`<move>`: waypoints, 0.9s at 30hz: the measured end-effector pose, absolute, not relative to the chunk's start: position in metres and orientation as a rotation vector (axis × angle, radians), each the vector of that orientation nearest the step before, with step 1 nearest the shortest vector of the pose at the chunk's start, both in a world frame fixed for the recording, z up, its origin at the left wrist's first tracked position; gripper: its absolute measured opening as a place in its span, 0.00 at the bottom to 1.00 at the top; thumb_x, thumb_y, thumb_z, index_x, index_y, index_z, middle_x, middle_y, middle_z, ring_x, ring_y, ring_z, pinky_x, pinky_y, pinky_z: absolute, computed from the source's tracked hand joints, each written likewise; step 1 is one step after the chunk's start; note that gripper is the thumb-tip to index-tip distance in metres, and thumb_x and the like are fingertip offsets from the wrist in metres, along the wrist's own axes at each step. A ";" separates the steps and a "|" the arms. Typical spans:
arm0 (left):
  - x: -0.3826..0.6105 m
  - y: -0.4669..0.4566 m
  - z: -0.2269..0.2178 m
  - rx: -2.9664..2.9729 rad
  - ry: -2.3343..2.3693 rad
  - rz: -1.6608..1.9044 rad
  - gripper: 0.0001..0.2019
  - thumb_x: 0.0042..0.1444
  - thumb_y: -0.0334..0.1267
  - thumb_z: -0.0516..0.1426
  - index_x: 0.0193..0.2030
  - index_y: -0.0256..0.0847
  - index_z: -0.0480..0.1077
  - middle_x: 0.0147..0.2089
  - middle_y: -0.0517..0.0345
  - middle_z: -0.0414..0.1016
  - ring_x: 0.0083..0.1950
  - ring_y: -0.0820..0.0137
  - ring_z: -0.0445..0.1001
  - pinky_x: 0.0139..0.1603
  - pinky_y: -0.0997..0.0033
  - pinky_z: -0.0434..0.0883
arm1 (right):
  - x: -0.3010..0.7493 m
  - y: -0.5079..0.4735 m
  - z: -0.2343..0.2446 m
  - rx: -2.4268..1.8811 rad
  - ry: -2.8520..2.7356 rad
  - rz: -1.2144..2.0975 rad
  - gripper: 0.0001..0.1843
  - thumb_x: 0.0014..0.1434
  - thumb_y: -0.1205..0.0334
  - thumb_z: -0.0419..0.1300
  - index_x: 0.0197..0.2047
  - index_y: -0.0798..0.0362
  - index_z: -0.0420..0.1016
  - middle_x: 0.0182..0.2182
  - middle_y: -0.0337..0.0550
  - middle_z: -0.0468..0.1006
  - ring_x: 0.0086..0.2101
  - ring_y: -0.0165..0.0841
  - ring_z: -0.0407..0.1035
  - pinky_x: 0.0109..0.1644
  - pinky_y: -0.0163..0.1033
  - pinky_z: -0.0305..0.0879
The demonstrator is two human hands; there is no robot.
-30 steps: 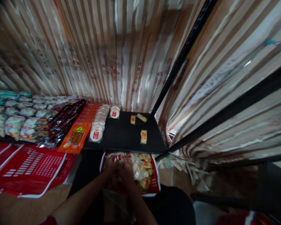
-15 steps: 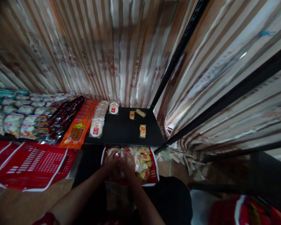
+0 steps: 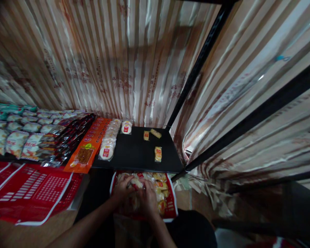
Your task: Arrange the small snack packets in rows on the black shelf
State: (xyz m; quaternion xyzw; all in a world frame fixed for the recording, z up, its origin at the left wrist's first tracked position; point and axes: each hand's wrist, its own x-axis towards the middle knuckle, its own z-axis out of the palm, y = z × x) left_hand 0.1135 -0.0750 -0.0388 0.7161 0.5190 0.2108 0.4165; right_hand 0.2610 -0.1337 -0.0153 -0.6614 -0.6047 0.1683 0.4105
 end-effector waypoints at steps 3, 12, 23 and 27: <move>0.115 -0.079 -0.023 1.788 1.230 0.558 0.20 0.47 0.45 0.57 0.46 0.38 0.70 0.50 0.49 0.69 0.51 0.62 0.66 0.55 0.67 0.63 | 0.272 -0.138 0.008 -1.611 -1.574 0.491 0.15 0.51 0.64 0.54 0.43 0.48 0.72 0.38 0.45 0.76 0.40 0.37 0.71 0.44 0.42 0.69; 0.124 -0.069 0.014 1.288 1.053 0.901 0.10 0.50 0.42 0.52 0.36 0.39 0.65 0.32 0.59 0.72 0.31 0.72 0.69 0.31 0.75 0.68 | 0.271 -0.098 0.046 -1.539 -1.000 0.871 0.21 0.45 0.50 0.63 0.41 0.52 0.70 0.35 0.45 0.79 0.35 0.38 0.74 0.38 0.42 0.73; 0.129 -0.016 0.025 1.247 1.482 1.128 0.16 0.54 0.39 0.50 0.49 0.36 0.64 0.49 0.48 0.68 0.40 0.70 0.72 0.43 0.68 0.71 | 0.254 -0.006 0.024 -1.495 -0.942 0.949 0.22 0.40 0.48 0.62 0.37 0.54 0.71 0.28 0.43 0.78 0.29 0.34 0.72 0.33 0.38 0.70; 0.142 -0.006 0.031 1.481 1.566 1.110 0.18 0.56 0.35 0.47 0.54 0.37 0.63 0.63 0.45 0.52 0.54 0.66 0.67 0.57 0.64 0.64 | 0.256 0.042 0.019 -1.517 -0.968 0.956 0.21 0.41 0.51 0.61 0.37 0.55 0.71 0.30 0.44 0.78 0.31 0.35 0.72 0.36 0.38 0.68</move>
